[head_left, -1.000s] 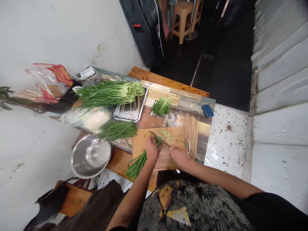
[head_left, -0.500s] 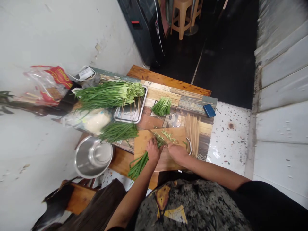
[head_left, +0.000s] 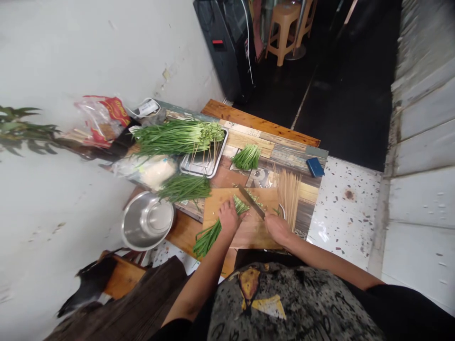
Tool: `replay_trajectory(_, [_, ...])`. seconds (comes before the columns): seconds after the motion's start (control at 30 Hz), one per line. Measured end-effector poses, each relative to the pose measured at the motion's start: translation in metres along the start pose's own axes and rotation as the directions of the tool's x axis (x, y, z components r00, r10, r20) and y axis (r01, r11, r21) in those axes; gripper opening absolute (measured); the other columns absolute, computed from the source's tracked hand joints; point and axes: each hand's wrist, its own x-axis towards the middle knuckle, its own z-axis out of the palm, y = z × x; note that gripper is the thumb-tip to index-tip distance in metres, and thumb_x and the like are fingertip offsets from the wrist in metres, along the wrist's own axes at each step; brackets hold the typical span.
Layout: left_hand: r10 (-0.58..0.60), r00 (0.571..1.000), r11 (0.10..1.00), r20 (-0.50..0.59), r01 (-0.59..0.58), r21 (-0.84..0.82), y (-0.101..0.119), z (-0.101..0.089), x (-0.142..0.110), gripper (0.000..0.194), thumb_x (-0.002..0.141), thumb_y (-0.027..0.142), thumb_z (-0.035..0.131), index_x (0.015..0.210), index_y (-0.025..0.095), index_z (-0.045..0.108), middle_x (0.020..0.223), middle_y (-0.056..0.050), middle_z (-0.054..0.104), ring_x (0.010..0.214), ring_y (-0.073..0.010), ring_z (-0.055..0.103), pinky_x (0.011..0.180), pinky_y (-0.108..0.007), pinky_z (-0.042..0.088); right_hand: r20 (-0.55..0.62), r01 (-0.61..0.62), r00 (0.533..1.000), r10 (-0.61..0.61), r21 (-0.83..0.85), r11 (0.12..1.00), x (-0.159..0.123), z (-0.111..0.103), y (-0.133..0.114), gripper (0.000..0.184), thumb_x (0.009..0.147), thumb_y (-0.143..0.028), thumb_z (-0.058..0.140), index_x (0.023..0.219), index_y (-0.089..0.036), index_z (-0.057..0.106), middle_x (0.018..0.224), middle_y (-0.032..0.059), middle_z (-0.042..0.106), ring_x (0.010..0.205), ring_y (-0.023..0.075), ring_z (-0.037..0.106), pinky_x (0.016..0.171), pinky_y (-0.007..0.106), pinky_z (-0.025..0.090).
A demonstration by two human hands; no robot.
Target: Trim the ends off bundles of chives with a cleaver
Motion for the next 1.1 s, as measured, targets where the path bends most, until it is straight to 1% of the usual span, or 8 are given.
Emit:
replay_trajectory(0.13, [0.076, 0.995, 0.997, -0.06, -0.076, -0.008, -0.013, -0.016, -0.018, 0.103, 0.067, 0.063, 0.06, 0.145, 0.01, 0.018, 0.13, -0.021, 0.044, 0.12, -0.0334, 0.038, 0.102, -0.047, 0.024, -0.049, 0.038, 0.998, -0.041, -0.074, 0.997, -0.005, -0.004, 0.008, 0.032, 0.093, -0.019, 0.027, 0.115, -0.008, 0.048, 0.087, 0.0131, 0.068, 0.081, 0.0217, 0.066, 0.065, 0.028, 0.044])
replay_trajectory(0.23, [0.053, 0.995, 0.999, -0.09, -0.052, 0.007, -0.035, -0.019, -0.045, 0.102, 0.066, 0.06, 0.063, 0.145, 0.013, 0.019, 0.133, -0.02, 0.042, 0.125, -0.0339, 0.034, 0.102, -0.048, 0.024, -0.062, 0.081, 0.994, -0.09, -0.137, 0.987, -0.011, -0.007, 0.005, 0.033, 0.094, -0.021, 0.025, 0.114, -0.007, 0.046, 0.084, 0.0144, 0.067, 0.079, 0.023, 0.066, 0.063, 0.029, 0.044])
replay_trajectory(0.37, [-0.048, 0.996, 0.999, -0.076, 0.05, 0.017, -0.066, -0.007, -0.077, 0.097, 0.067, 0.057, 0.064, 0.144, 0.013, 0.022, 0.132, -0.019, 0.044, 0.123, -0.0328, 0.037, 0.101, -0.046, 0.027, -0.03, 0.192, 0.979, -0.203, -0.202, 0.96, -0.024, -0.005, -0.014, 0.029, 0.093, -0.022, 0.027, 0.11, -0.01, 0.047, 0.086, 0.0138, 0.067, 0.08, 0.0231, 0.066, 0.063, 0.028, 0.044])
replay_trajectory(0.5, [-0.064, 0.997, 0.998, -0.049, 0.065, 0.014, -0.08, 0.011, -0.086, 0.084, 0.076, 0.054, 0.056, 0.141, 0.01, 0.027, 0.127, -0.02, 0.047, 0.113, -0.0316, 0.044, 0.094, -0.043, 0.034, 0.042, 0.316, 0.948, -0.316, -0.248, 0.916, -0.037, 0.002, -0.036, 0.024, 0.088, -0.018, 0.035, 0.106, -0.012, 0.049, 0.088, 0.0129, 0.067, 0.08, 0.0227, 0.066, 0.064, 0.028, 0.044])
replay_trajectory(0.67, [-0.107, 0.992, 0.994, -0.059, 0.107, -0.017, -0.07, 0.023, -0.083, 0.059, 0.086, 0.041, 0.049, 0.132, 0.006, 0.039, 0.115, -0.018, 0.053, 0.103, -0.0279, 0.049, 0.087, -0.038, 0.039, 0.103, 0.376, 0.926, -0.362, -0.302, 0.876, -0.044, 0.011, -0.052, 0.03, 0.081, -0.013, 0.043, 0.11, -0.012, 0.048, 0.086, 0.0133, 0.067, 0.082, 0.0249, 0.066, 0.065, 0.029, 0.046])
replay_trajectory(0.83, [-0.196, 0.977, 0.98, -0.088, 0.192, -0.047, -0.05, 0.029, -0.083, 0.061, 0.084, 0.04, 0.053, 0.129, 0.0, 0.044, 0.105, -0.02, 0.055, 0.097, -0.0299, 0.051, 0.084, -0.039, 0.041, 0.138, 0.349, 0.937, -0.321, -0.343, 0.872, -0.042, 0.019, -0.062, 0.03, 0.08, -0.012, 0.045, 0.11, -0.012, 0.048, 0.08, 0.0128, 0.067, 0.082, 0.0246, 0.067, 0.065, 0.029, 0.047])
replay_trajectory(0.97, [-0.204, 0.972, 0.978, -0.12, 0.196, -0.072, -0.044, 0.035, -0.087, 0.062, 0.084, 0.041, 0.051, 0.133, 0.004, 0.041, 0.108, -0.021, 0.055, 0.097, -0.0311, 0.051, 0.085, -0.042, 0.041, 0.138, 0.324, 0.946, -0.293, -0.359, 0.875, -0.04, 0.023, -0.066, 0.029, 0.082, -0.011, 0.043, 0.111, -0.011, 0.049, 0.085, 0.014, 0.068, 0.085, 0.0239, 0.067, 0.067, 0.028, 0.048])
replay_trajectory(1.1, [-0.195, 0.975, 0.979, -0.103, 0.187, -0.082, -0.045, 0.035, -0.092, 0.056, 0.087, 0.039, 0.047, 0.132, 0.006, 0.045, 0.108, -0.021, 0.056, 0.099, -0.0318, 0.051, 0.086, -0.043, 0.04, 0.13, 0.321, 0.947, -0.293, -0.359, 0.876, -0.041, 0.022, -0.068, 0.03, 0.08, -0.009, 0.043, 0.109, -0.012, 0.049, 0.088, 0.0137, 0.068, 0.085, 0.0256, 0.067, 0.067, 0.03, 0.049])
